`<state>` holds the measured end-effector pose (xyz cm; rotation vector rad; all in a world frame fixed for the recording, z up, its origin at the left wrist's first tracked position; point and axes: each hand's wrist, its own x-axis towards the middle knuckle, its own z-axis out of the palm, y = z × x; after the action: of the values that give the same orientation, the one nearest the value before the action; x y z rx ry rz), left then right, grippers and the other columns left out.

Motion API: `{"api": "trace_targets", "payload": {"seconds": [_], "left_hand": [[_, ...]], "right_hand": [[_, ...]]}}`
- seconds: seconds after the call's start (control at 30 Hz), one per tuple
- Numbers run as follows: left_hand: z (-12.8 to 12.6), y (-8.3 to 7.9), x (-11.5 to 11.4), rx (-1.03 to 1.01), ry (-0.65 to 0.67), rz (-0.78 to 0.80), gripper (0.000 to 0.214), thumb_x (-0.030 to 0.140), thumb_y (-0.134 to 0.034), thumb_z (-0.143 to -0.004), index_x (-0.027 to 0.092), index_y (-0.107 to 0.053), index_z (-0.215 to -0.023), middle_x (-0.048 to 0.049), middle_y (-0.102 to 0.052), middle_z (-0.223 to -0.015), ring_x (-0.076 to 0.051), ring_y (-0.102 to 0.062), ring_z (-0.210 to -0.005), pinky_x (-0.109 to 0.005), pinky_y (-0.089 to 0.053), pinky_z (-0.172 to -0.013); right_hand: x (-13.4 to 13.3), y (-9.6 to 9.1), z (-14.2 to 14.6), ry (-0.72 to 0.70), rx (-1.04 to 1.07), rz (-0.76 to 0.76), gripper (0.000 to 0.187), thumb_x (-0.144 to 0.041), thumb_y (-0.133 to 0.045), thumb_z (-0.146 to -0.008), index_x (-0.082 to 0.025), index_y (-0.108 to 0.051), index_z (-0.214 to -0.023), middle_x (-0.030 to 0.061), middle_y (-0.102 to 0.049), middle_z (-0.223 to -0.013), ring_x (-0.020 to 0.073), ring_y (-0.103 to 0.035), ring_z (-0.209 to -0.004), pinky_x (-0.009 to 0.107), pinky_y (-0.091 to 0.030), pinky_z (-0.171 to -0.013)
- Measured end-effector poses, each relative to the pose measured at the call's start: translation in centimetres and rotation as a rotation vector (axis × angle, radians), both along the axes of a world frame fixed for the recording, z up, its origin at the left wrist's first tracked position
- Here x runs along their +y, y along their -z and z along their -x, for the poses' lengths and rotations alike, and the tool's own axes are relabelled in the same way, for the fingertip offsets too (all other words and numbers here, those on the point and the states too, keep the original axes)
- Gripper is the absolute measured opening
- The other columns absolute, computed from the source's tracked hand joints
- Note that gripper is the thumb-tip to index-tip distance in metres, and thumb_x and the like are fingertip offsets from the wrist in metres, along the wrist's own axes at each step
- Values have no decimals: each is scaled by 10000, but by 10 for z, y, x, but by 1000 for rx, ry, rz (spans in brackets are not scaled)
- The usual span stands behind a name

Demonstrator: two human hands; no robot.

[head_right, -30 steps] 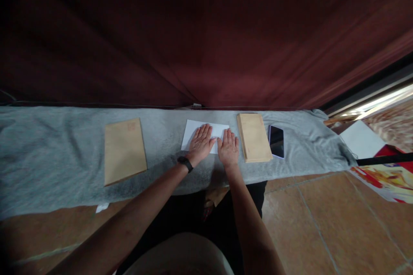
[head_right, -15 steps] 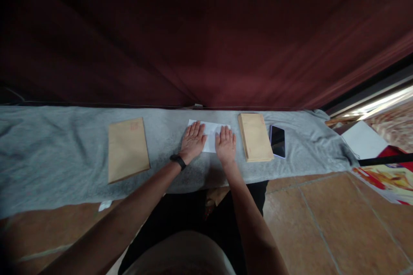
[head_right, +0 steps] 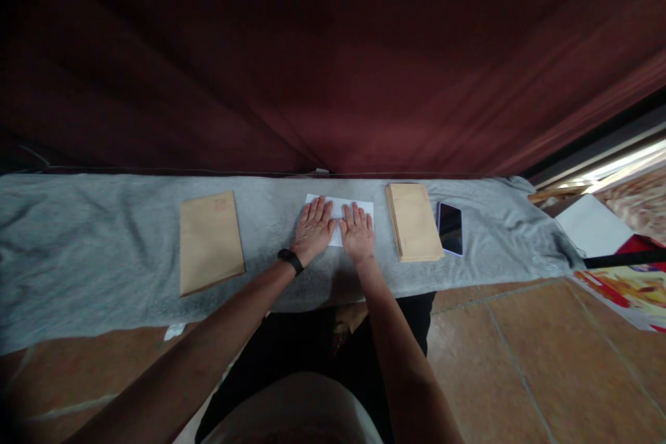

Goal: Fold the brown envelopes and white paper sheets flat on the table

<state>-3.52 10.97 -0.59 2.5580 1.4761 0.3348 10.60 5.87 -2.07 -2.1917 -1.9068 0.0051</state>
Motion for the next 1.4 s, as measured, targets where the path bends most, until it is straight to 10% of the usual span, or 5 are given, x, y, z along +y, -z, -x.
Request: {"api": "trace_targets", "payload": {"seconds": [0.87,1.2,1.4], "left_hand": [[27,-6,-5,55,-91,0,636,370,-263,-1041,12,-302,-1565,-180,-270,-1653,-261,-200,-1558,-434,-123,-1284],[-30,-5,-19,4,97,14,603,376,-264,-1053,62,-334,-1563,-136,-307,-1651,-244,-219,-1553,-428,-146,-1285],[-18,0,-6,20,47,-2,637,417,-271,-1050,61,-301,-1578,-140,-275,-1661,-247,-208,-1557,-425,-134,-1284]], "right_hand": [[-17,7,-34,125,-4,-57,581,-428,-276,-1071,-140,-368,-1568,138,-373,-1620,280,-347,-1495,508,-240,-1220],[-19,4,-34,117,0,-50,592,-422,-289,-1069,-123,-352,-1576,151,-363,-1622,304,-337,-1499,512,-231,-1220],[-18,6,-35,118,14,-57,591,-423,-308,-1067,-136,-343,-1582,143,-352,-1628,298,-314,-1513,517,-227,-1227]]}}
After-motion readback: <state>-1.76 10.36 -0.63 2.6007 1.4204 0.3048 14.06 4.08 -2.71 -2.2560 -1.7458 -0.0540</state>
